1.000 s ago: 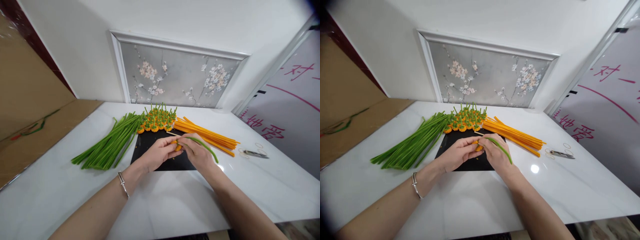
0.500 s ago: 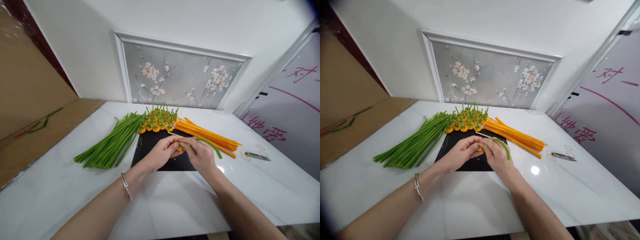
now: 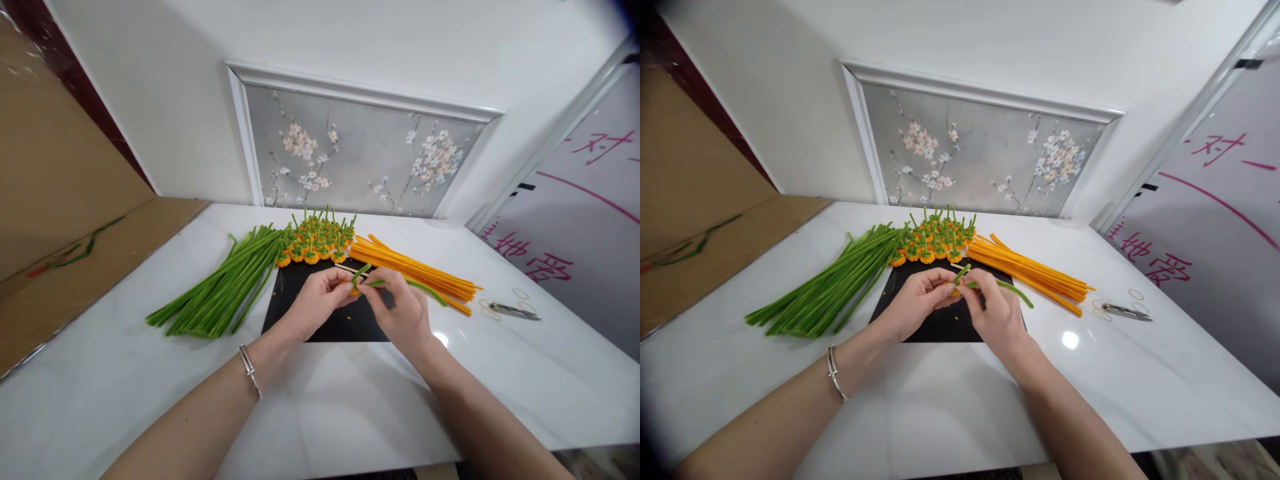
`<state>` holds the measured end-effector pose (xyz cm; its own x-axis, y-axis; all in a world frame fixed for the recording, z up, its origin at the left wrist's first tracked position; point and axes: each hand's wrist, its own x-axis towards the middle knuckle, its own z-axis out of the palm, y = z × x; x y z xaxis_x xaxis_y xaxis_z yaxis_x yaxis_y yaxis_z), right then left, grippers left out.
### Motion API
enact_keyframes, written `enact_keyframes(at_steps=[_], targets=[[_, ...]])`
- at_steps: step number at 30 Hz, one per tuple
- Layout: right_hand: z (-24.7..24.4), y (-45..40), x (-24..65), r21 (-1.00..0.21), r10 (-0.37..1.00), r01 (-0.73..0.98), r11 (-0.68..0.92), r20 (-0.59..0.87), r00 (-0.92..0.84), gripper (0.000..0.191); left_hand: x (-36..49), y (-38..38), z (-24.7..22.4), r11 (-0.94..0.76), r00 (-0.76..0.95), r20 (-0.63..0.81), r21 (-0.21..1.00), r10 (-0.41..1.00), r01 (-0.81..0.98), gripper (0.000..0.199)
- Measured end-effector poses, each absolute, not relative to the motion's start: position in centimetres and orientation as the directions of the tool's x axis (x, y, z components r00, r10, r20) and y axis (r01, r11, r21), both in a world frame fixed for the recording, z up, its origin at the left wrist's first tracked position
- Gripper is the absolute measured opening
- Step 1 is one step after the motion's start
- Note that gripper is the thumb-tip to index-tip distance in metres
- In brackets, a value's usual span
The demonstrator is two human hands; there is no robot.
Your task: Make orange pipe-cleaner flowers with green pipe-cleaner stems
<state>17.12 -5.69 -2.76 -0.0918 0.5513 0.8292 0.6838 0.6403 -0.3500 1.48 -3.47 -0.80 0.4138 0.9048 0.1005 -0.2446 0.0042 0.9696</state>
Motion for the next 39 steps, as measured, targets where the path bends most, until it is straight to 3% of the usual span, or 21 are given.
enact_keyframes(at_steps=[4,11,15,20,24,26,28,30,33,39], targets=[[-2.7,-6.1,16.9,-0.214,0.528,0.717,0.663,0.813,-0.246,0.01,1.8,-3.6,-0.7,0.042,0.391,0.075,0.959,0.917,-0.282,0.025],[-3.0,-6.0,16.9,-0.303,0.518,0.718,0.626,0.85,-0.094,0.014,1.4,-3.5,-1.3,-0.168,0.485,0.206,0.978,0.85,-0.119,0.021],[-3.2,-5.9,17.2,-0.214,0.497,0.719,0.661,0.843,-0.206,0.019,0.7,-3.2,-1.8,-0.381,0.498,0.306,0.923,0.812,0.053,0.019],[-2.4,-6.3,17.5,-0.203,0.447,0.607,0.768,0.849,-0.282,0.028,0.6,-2.9,-1.7,-0.342,0.506,0.29,0.94,0.813,0.01,0.02],[-1.8,-6.4,17.5,-0.319,0.475,0.495,0.808,0.85,-0.228,0.021,0.6,-2.8,-1.0,-0.109,0.406,0.173,0.979,0.898,-0.175,0.021],[-1.9,-6.0,17.5,-0.477,0.57,0.47,0.743,0.818,-0.071,0.013,0.6,-2.7,-0.8,-0.015,0.368,0.111,0.967,0.923,-0.255,0.025],[-2.2,-5.5,17.5,-0.657,0.695,0.388,0.647,0.717,0.053,0.019,0.6,-2.8,-0.7,0.028,0.373,0.088,0.955,0.924,-0.294,0.027],[-2.4,-4.9,17.6,-0.76,0.787,0.302,0.575,0.615,0.051,0.025,0.6,-2.8,-0.8,0.049,0.413,0.081,0.954,0.907,-0.294,0.028],[-2.6,-4.5,17.5,-0.774,0.817,0.309,0.553,0.577,-0.017,0.013,0.6,-3.0,-1.1,0.07,0.465,0.067,0.96,0.883,-0.27,0.031],[-2.8,-4.6,17.3,-0.763,0.805,0.369,0.531,0.59,0.064,0.02,0.9,-3.4,-1.0,0.058,0.477,0.056,0.974,0.877,-0.221,0.038]])
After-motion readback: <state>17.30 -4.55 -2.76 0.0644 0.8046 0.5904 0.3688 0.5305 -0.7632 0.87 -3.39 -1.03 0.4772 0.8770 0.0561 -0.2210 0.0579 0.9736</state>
